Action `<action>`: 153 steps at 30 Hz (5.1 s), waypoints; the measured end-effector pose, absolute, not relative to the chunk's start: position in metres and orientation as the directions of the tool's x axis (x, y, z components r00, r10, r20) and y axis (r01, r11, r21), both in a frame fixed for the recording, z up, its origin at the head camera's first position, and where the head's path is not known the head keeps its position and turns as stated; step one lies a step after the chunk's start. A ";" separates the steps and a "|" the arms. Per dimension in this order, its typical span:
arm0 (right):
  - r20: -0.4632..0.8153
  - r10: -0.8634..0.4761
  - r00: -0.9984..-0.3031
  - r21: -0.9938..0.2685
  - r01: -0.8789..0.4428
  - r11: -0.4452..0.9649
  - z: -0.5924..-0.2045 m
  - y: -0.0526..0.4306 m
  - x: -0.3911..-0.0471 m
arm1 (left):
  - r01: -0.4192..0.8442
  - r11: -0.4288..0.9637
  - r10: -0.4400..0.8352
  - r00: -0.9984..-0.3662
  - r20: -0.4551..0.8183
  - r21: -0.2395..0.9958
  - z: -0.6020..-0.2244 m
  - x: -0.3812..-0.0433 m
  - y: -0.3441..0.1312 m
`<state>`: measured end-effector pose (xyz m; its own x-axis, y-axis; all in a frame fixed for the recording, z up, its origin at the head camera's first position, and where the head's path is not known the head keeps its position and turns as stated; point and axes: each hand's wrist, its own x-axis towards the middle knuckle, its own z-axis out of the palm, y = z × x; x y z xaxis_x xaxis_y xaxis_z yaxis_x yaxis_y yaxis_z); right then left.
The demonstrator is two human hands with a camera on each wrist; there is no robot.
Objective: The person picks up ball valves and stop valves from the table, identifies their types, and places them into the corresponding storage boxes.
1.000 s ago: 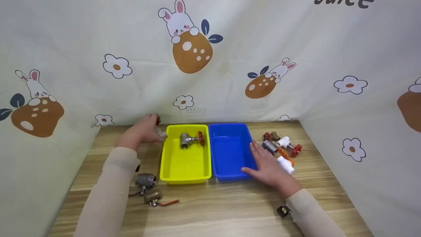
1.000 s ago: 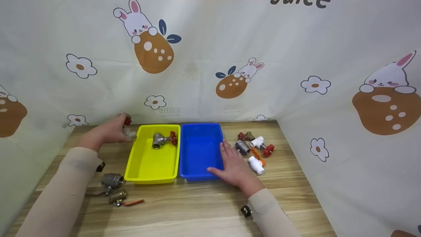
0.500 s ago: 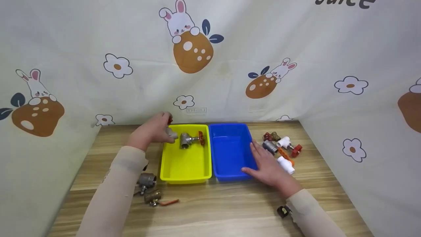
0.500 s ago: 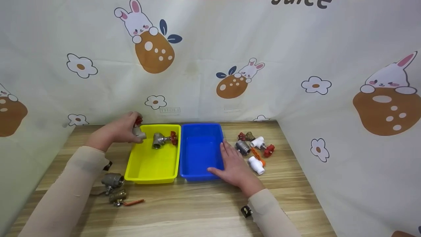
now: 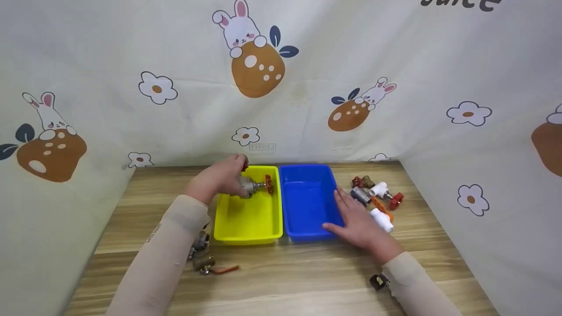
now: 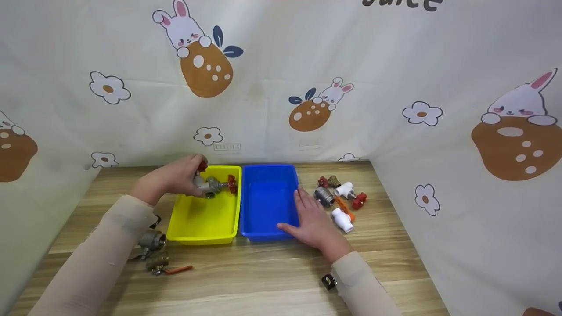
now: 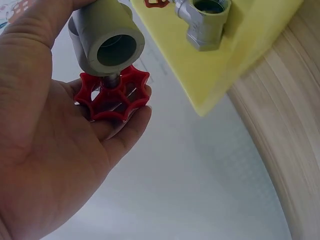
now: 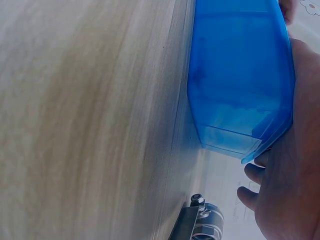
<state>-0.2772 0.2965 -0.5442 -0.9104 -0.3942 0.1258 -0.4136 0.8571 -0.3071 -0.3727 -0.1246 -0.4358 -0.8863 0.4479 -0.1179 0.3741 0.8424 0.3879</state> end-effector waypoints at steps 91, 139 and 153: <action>0.130 -0.393 -0.910 -0.318 -0.414 0.853 -0.545 0.297 -0.277 | 0.336 0.878 0.470 -0.745 -0.474 0.341 -0.446 -0.368 -0.042; 0.132 -0.389 -0.912 -0.331 -0.411 0.849 -0.546 0.297 -0.277 | 0.503 0.864 0.487 -0.816 -0.313 0.033 -0.477 -0.356 -0.033; 0.131 -0.382 -0.915 -0.346 -0.404 0.847 -0.544 0.296 -0.275 | 0.513 0.856 0.472 -0.828 -0.304 -0.068 -0.485 -0.357 -0.029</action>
